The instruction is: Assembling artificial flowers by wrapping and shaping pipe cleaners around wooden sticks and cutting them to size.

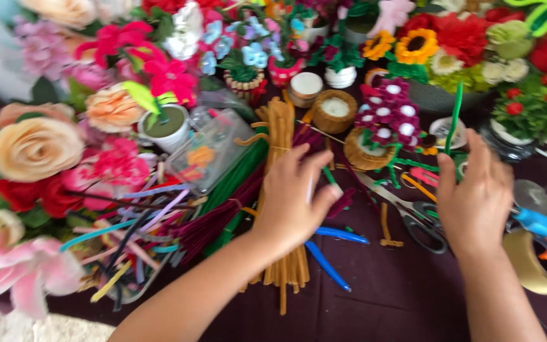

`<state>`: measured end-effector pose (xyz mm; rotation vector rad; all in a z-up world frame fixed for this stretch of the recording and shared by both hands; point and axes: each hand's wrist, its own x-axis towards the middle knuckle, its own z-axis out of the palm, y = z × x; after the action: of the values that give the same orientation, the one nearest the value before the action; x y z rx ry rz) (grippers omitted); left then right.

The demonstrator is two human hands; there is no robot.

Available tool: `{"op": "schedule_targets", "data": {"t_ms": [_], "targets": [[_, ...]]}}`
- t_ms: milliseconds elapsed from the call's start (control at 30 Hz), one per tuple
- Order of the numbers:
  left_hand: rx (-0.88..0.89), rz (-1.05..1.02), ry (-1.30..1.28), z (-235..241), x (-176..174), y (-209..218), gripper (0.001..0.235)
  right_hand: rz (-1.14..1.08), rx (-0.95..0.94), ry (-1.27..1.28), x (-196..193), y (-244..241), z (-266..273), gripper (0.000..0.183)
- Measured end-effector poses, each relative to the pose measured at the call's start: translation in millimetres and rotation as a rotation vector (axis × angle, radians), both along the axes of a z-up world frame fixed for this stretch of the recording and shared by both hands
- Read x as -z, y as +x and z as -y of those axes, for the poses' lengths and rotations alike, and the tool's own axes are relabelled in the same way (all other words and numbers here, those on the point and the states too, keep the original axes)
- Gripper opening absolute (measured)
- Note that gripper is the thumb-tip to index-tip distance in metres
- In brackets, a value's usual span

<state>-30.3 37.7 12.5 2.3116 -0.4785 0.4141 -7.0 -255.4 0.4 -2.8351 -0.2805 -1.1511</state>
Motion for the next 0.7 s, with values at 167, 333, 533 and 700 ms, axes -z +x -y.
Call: {"op": "schedule_targets", "data": {"t_ms": [167,333,533,700], "targets": [[-0.154,-0.357,0.631,13,5,-5,0.093,0.04,-0.3,0.051,-28,-14,-59,0.025],[-0.134,-0.682,0.714,9,4,-5,0.095,-0.15,-0.771,0.057,-38,6,-159,0.019],[-0.129,-0.658,0.574,1,12,-7,0.083,0.067,-0.915,-0.267,23,67,-250,0.005],[-0.081,-0.694,0.609,-4,-4,-11,0.071,-0.029,-0.98,-0.24,75,98,-262,0.026]]}}
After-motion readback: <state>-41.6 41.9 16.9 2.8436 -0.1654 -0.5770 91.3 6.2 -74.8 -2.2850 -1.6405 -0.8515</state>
